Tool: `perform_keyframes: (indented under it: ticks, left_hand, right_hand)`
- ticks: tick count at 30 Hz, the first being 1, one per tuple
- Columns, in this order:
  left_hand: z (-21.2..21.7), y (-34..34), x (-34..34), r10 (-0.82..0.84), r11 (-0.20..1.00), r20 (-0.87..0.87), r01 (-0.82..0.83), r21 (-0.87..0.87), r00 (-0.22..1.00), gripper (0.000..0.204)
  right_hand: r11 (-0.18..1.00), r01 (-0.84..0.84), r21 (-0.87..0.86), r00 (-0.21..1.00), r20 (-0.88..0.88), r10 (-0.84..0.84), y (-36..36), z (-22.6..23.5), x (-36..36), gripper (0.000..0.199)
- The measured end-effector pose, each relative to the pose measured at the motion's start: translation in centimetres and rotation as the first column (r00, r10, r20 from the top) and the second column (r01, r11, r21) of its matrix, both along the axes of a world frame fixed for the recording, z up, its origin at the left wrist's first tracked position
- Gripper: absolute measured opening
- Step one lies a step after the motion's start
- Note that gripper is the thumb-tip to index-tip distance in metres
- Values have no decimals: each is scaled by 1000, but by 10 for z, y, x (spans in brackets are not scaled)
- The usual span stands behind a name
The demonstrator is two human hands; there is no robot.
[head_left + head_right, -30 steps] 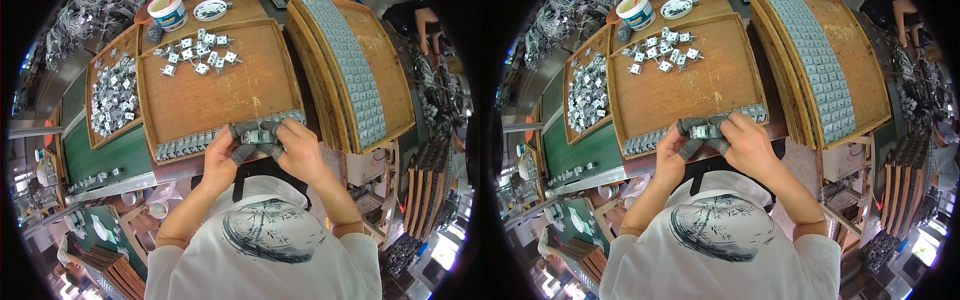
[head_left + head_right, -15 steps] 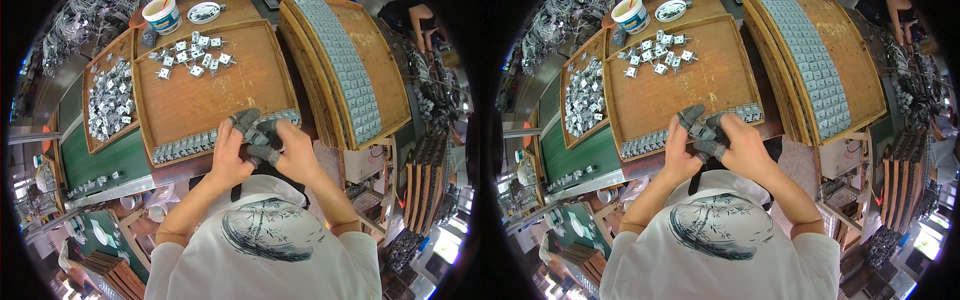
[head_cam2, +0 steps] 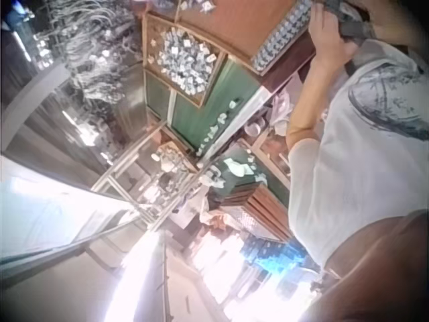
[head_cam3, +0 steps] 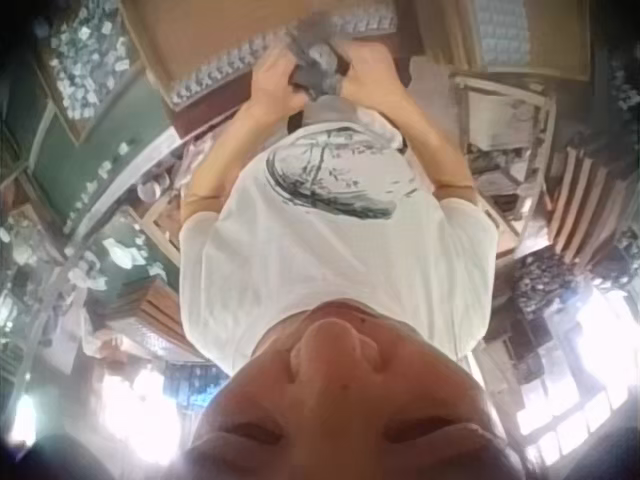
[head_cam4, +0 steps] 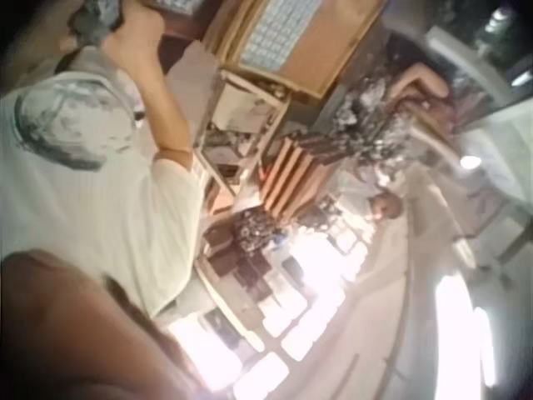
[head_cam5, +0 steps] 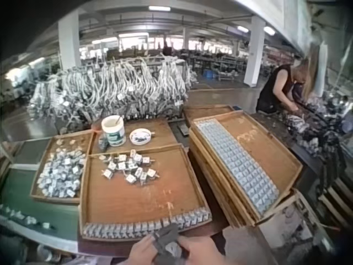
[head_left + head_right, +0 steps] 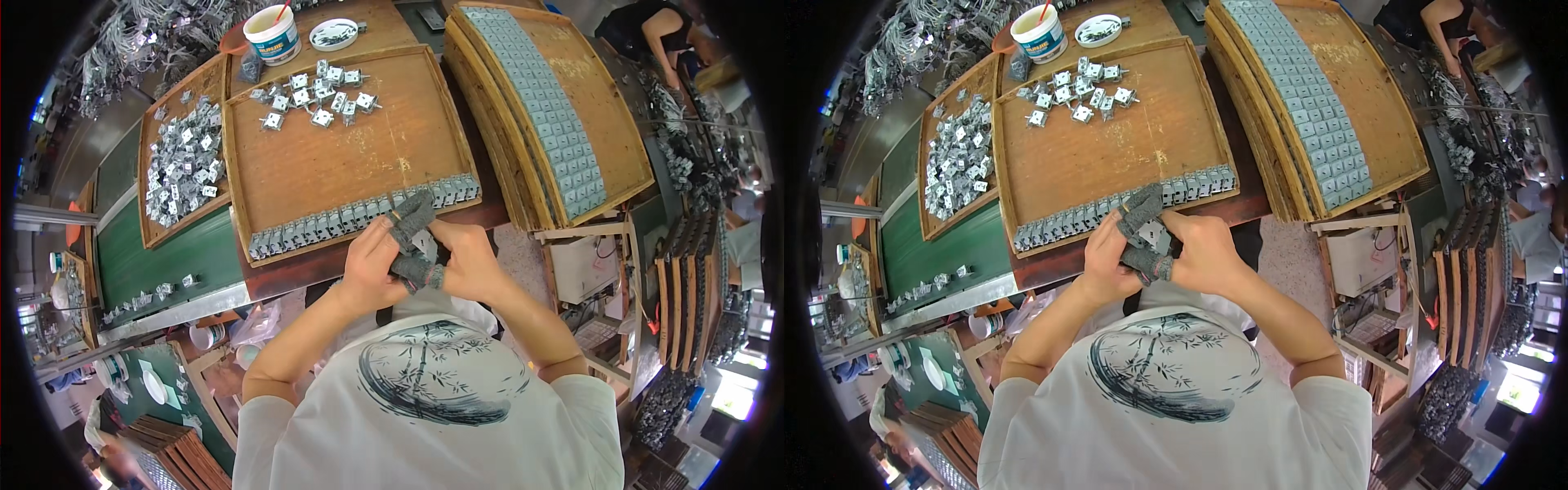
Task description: Organizing small electronic components from a bulk wooden tray into a compartmentalized organizer tray.
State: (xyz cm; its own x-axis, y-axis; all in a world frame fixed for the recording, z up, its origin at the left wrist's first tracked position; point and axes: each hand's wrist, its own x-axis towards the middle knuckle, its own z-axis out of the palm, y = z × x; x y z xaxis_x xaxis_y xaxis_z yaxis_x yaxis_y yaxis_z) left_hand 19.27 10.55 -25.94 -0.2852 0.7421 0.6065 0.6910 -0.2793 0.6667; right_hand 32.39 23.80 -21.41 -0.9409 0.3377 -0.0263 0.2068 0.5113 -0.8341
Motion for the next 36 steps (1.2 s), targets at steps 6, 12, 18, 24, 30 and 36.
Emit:
perform_keyframes:
  ticks: [6, 12, 18, 24, 30, 36]
  left_hand:
    - [16, 18, 7, -201, 980, 295, 191, 60, 934, 59]
    - [22, 30, 11, -278, 957, 351, 288, 24, 894, 67]
    - [33, 34, 4, -203, 979, 308, 204, 27, 930, 64]
    - [30, 34, -7, 37, 996, 174, -22, -86, 984, 62]
    - [59, 31, -25, -1, 893, 483, 218, -393, 875, 49]
    - [47, 30, -38, 64, 882, 933, 418, -219, 353, 35]
  right_hand:
    - [991, 117, 63, 989, -98, -111, 0, 6, 7, 41]
    - [980, -133, -149, 978, -183, 105, 33, 6, 12, 42]
    - [981, -170, -92, 981, -109, 160, 44, 16, -5, 32]
    - [998, 26, -52, 999, -23, -28, 46, 29, -22, 50]
    - [985, 112, -131, 993, -30, -117, 50, 18, -13, 43]
    - [987, 41, 155, 966, -258, 0, 59, 12, -8, 28]
